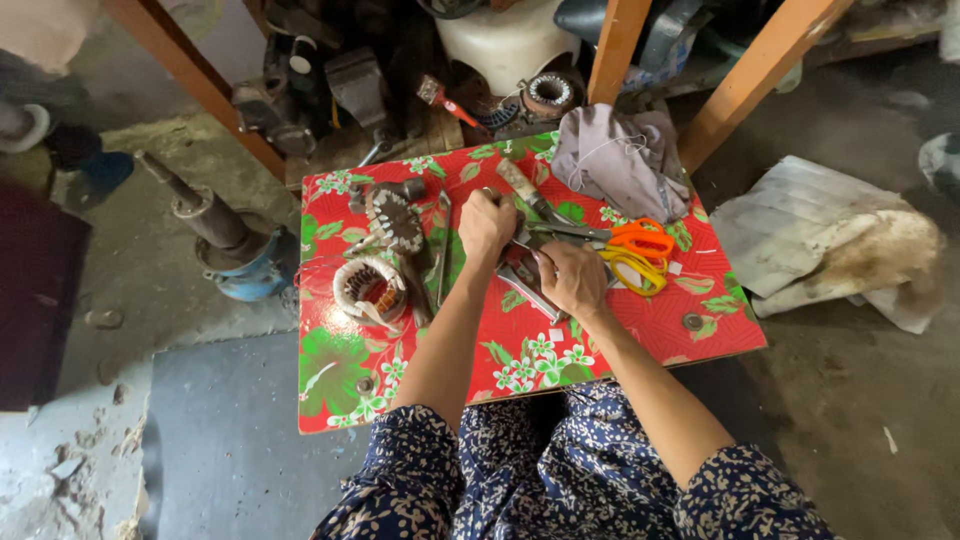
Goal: The person sits on the floor and uses a hammer and pliers to scrape and clean the surface of a cylindrical motor part. They repeatedly strike and scrape the part, then use pliers to remove debris, continuing the process throughout the clip.
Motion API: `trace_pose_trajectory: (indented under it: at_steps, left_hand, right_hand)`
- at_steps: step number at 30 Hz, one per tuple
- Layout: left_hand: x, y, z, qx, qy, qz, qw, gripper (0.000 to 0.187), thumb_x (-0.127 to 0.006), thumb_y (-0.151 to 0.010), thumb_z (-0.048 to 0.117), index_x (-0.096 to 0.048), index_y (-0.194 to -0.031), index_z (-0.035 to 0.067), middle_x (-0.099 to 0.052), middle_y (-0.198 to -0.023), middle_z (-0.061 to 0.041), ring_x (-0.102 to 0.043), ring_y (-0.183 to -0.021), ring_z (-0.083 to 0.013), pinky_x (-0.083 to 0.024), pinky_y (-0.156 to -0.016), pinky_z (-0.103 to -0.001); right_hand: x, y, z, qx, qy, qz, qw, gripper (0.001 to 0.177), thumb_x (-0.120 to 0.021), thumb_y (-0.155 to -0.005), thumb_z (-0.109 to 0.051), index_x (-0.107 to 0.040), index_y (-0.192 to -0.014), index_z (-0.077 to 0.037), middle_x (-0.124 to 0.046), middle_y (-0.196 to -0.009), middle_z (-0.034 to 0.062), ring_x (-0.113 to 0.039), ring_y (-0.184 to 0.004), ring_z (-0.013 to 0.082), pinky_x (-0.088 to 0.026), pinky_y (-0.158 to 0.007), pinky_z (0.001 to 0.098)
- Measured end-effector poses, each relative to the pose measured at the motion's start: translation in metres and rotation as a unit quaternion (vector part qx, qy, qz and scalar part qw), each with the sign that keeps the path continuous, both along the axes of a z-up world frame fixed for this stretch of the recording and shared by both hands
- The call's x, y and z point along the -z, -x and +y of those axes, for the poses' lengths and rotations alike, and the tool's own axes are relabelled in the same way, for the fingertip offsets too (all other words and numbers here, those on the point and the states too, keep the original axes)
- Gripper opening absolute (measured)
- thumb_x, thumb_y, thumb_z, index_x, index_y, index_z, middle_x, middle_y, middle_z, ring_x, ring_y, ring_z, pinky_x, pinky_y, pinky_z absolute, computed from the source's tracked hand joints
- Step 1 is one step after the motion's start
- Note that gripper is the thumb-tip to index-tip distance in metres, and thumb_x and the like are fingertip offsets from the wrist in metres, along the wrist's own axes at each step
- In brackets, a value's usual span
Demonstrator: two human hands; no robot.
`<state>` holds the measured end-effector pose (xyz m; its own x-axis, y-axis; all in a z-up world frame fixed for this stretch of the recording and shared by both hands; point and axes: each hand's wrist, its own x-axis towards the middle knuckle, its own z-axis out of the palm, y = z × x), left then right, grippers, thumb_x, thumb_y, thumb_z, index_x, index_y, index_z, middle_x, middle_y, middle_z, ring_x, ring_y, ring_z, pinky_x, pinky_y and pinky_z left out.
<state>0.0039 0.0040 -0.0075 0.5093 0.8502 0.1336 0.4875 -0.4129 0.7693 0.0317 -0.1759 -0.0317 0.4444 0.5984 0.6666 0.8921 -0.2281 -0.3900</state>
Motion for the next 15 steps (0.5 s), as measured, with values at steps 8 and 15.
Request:
trace_pose_trajectory:
  at_steps: [8,15]
  left_hand:
    - [-0.016,0.006,-0.004,0.013,0.04,0.012,0.999,0.037,-0.062,-0.086,0.037,-0.077,-0.103,0.008,-0.073,-0.104,-0.027,-0.069,-0.103,-0.0425,-0.053,-0.092,-0.049]
    - [-0.03,0.012,-0.006,0.041,0.087,0.036,0.995,0.035,-0.059,-0.089,0.034,-0.078,-0.1,0.007,-0.073,-0.1,-0.025,-0.071,-0.1,-0.042,-0.053,-0.091,-0.05]
  right_hand:
    - [0.002,0.0,0.003,0.01,0.036,0.001,0.999,0.014,-0.066,-0.094,-0.021,-0.064,-0.085,-0.01,-0.068,-0.077,0.0122,-0.063,-0.068,0.037,-0.045,-0.068,0.0489]
    - [0.0,-0.001,0.005,0.019,0.041,-0.035,0.998,0.012,-0.066,-0.093,-0.02,-0.063,-0.085,-0.011,-0.065,-0.075,0.0109,-0.063,-0.068,0.0352,-0.045,-0.07,0.0484]
